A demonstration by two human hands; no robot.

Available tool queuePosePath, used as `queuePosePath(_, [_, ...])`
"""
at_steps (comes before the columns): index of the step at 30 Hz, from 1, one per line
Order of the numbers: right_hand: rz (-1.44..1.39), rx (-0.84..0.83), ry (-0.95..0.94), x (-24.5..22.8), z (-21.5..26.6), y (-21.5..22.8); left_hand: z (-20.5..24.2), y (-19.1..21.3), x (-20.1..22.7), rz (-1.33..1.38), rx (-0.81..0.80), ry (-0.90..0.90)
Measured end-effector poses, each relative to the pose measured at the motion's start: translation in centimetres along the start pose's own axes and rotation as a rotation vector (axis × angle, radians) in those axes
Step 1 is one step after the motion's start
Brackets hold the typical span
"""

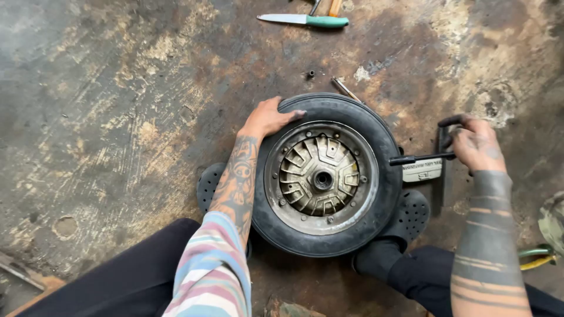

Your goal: Disassembling a motorcycle wheel by removing hub bolts and prying the tire off the rim

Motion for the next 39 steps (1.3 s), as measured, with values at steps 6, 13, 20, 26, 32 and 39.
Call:
queuePosePath(6, [-0.272,-0.019,-0.196,-5.8,0.5,1.8,4.2,0.8,-1.9,0.031,0.133,0.038])
queuePosePath(13, [-0.223,0.035,-0.171,-7.4,0.4,2.3,5.6,0.1,-4.6,-0.112,0.278,0.028])
queuePosePath(20, [0.000,0.138,0.085,-3.7,1.3,-0.7,7.4,1.1,-2.7,-0.062,0.162,0.093])
queuePosePath(26, [-0.113,0.068,-0.216,-4.7,1.2,-0.4,2.0,-1.1,-6.8,-0.083,0.167,0.033])
queuePosePath(32, [0.039,0.082,-0.200,-3.0,0.8,-1.4,-7.1,-4.8,-10.1,-0.071,0.058,-0.268])
queuePosePath(39, [-0.038,0.127,-0.101,-4.0,0.3,-0.8,-2.4,0.7,-2.9,0.029,0.113,-0.004])
Point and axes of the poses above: each hand's wrist, its own z-axis away from the middle knuckle, its own y-axis out of the back of the hand, x = y × z, the point moved 5 cm from there along -z, towards the middle knuckle, and after that the axes turned 6 degrees about x, right-handed, at the moved point
